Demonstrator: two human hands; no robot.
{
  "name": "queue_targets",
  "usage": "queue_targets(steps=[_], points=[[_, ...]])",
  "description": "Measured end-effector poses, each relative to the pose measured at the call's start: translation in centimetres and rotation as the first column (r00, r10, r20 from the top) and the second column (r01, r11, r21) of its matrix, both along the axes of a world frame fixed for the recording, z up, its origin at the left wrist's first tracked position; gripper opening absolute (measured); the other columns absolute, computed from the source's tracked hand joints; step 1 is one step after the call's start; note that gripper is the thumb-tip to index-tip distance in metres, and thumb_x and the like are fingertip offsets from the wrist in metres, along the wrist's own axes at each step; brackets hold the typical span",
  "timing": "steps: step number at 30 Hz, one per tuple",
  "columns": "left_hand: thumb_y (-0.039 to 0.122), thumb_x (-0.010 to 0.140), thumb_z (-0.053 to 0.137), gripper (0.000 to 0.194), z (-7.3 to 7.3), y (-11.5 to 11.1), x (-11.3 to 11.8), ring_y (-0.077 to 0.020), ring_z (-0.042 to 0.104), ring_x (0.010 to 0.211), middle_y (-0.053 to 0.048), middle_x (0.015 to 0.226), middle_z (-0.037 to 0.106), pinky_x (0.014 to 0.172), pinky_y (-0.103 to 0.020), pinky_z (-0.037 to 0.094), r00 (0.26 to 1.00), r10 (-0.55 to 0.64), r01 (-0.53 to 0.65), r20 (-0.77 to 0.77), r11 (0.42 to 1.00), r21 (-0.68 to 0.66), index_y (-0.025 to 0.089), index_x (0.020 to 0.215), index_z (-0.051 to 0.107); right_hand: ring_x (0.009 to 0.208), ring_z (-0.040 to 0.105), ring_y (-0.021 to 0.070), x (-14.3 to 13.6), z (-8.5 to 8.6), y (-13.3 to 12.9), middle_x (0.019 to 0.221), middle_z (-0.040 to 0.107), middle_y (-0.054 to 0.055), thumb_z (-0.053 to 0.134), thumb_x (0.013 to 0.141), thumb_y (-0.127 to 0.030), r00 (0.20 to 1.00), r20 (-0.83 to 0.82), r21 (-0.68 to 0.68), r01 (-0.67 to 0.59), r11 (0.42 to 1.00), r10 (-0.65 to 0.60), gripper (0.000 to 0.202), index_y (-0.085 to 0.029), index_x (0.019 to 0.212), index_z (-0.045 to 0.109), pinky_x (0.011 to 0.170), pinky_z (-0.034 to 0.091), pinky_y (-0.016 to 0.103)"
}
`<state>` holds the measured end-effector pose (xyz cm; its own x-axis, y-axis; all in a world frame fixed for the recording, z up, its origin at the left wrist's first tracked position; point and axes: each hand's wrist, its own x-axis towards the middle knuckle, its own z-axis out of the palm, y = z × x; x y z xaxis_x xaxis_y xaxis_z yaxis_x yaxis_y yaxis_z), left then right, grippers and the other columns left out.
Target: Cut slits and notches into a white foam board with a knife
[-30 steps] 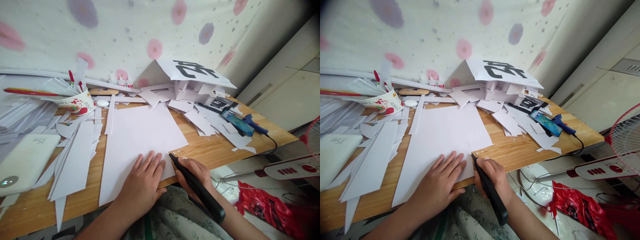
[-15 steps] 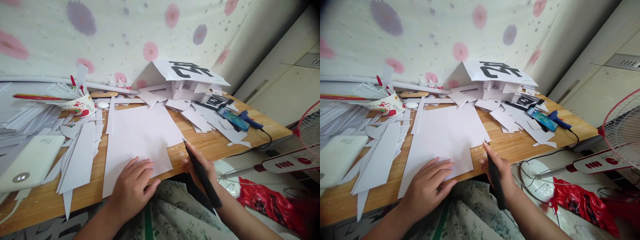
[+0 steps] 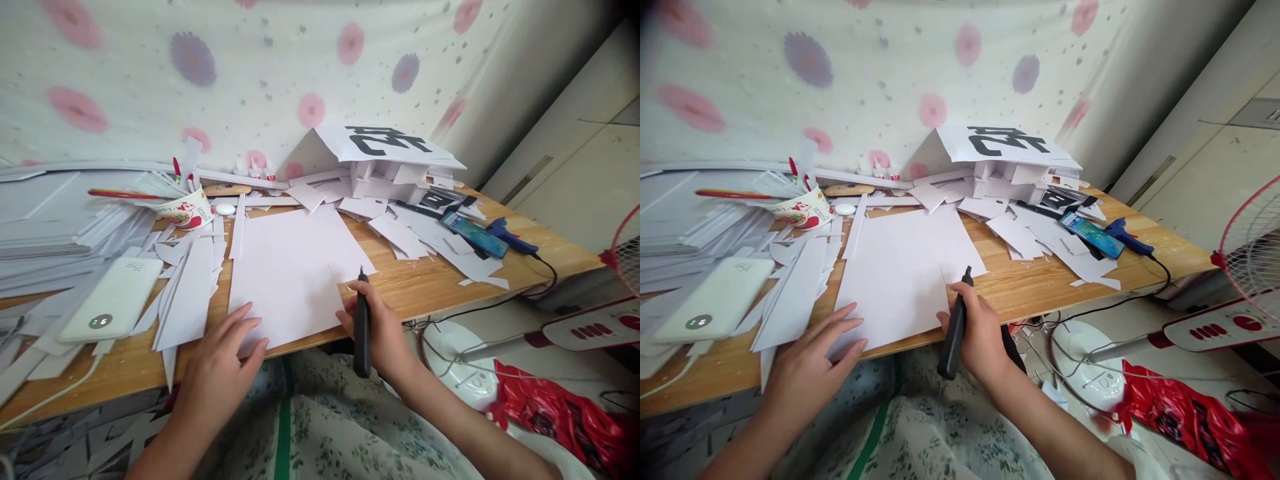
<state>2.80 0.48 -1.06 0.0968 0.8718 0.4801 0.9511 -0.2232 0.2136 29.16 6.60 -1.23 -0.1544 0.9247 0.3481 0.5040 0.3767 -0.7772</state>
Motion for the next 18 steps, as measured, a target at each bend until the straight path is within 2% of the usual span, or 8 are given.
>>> queue_targets(steps=[3,5,7,9,11,13,15,18], points=[[0.038,0.087,0.055,0.021,0.2,-0.1,0.0,-0.0245,0.059,0.112,-0.003,0.127,0.059,0.098,-0.039,0.046,0.974,0.023,-0.025,0.226,1.0,0.007,0.025,0.101,0.064,0.069,0.059,0.0153,-0.4,-0.2,0.0,0.083,0.059,-0.003,0.065,0.08,-0.026,0.944,-0.329,-0.099,-0.013,0.995,-0.021,0.045,-0.029,0.117,0.039,0.065,0.048,0.029],[0.038,0.082,0.063,0.024,0.3,-0.2,0.2,-0.023,0.055,0.117,-0.002,0.134,0.053,0.098,-0.035,0.047,0.862,0.064,-0.071,0.504,0.997,-0.004,0.027,0.104,0.064,0.07,0.056,0.0138,-0.5,-0.2,0.0,0.083,0.055,-0.003,0.064,0.08,-0.024,0.896,-0.44,-0.086,0.019,0.996,-0.055,0.044,-0.029,0.115,0.038,0.066,0.046,0.028],[0.036,0.075,0.072,0.037,0.7,-0.1,0.4,-0.0197,0.054,0.116,0.0,0.135,0.051,0.09,-0.025,0.051,0.565,0.136,-0.132,0.814,0.989,-0.073,0.029,0.11,0.061,0.073,0.055,0.0131,-0.6,0.0,0.0,0.086,0.054,-0.003,0.063,0.081,-0.02,0.865,-0.496,-0.03,0.075,0.997,-0.08,0.042,-0.029,0.115,0.038,0.069,0.046,0.028],[0.033,0.069,0.077,0.047,1.5,0.1,0.9,-0.0182,0.058,0.11,0.0,0.127,0.058,0.077,-0.019,0.053,0.156,0.222,-0.142,0.963,0.969,-0.201,0.028,0.113,0.06,0.076,0.054,0.013,-0.6,0.3,0.0,0.087,0.054,-0.002,0.062,0.082,-0.017,0.83,-0.553,0.043,0.111,0.993,-0.069,0.043,-0.03,0.115,0.038,0.072,0.045,0.029],[0.031,0.069,0.074,0.045,2.6,0.5,1.6,-0.0207,0.062,0.104,-0.003,0.116,0.065,0.068,-0.019,0.055,-0.188,0.331,-0.036,0.925,0.939,-0.343,0.024,0.113,0.062,0.077,0.054,0.0128,-0.6,0.6,0.0,0.088,0.055,-0.002,0.062,0.082,-0.016,0.795,-0.606,0.097,0.115,0.989,-0.033,0.043,-0.031,0.114,0.038,0.073,0.045,0.028],[0.032,0.075,0.066,0.041,3.7,0.9,2.4,-0.0252,0.065,0.099,-0.007,0.108,0.069,0.066,-0.026,0.058,-0.413,0.426,0.118,0.805,0.901,-0.417,0.02,0.114,0.064,0.077,0.055,0.0123,-0.6,0.9,0.0,0.089,0.056,-0.002,0.063,0.082,-0.014,0.771,-0.637,0.133,0.107,0.985,0.002,0.044,-0.032,0.114,0.039,0.071,0.045,0.027],[0.03,0.079,0.059,0.041,4.2,1.4,3.1,-0.0288,0.067,0.096,-0.01,0.102,0.071,0.07,-0.033,0.061,-0.529,0.504,0.249,0.682,0.861,-0.444,0.015,0.117,0.063,0.078,0.056,0.0119,-0.4,1.0,0.1,0.09,0.057,-0.002,0.062,0.083,-0.012,0.763,-0.645,0.158,0.09,0.983,0.033,0.044,-0.033,0.114,0.04,0.07,0.045,0.026],[0.014,0.069,0.064,0.052,3.7,1.7,3.9,-0.0317,0.069,0.093,-0.013,0.097,0.072,0.075,-0.037,0.061,-0.534,0.551,0.334,0.641,0.834,-0.439,0.01,0.121,0.06,0.084,0.059,0.0127,0.1,0.9,0.3,0.094,0.06,-0.002,0.062,0.083,-0.011,0.746,-0.662,0.189,0.073,0.979,0.072,0.044,-0.034,0.113,0.04,0.073,0.047,0.027]])
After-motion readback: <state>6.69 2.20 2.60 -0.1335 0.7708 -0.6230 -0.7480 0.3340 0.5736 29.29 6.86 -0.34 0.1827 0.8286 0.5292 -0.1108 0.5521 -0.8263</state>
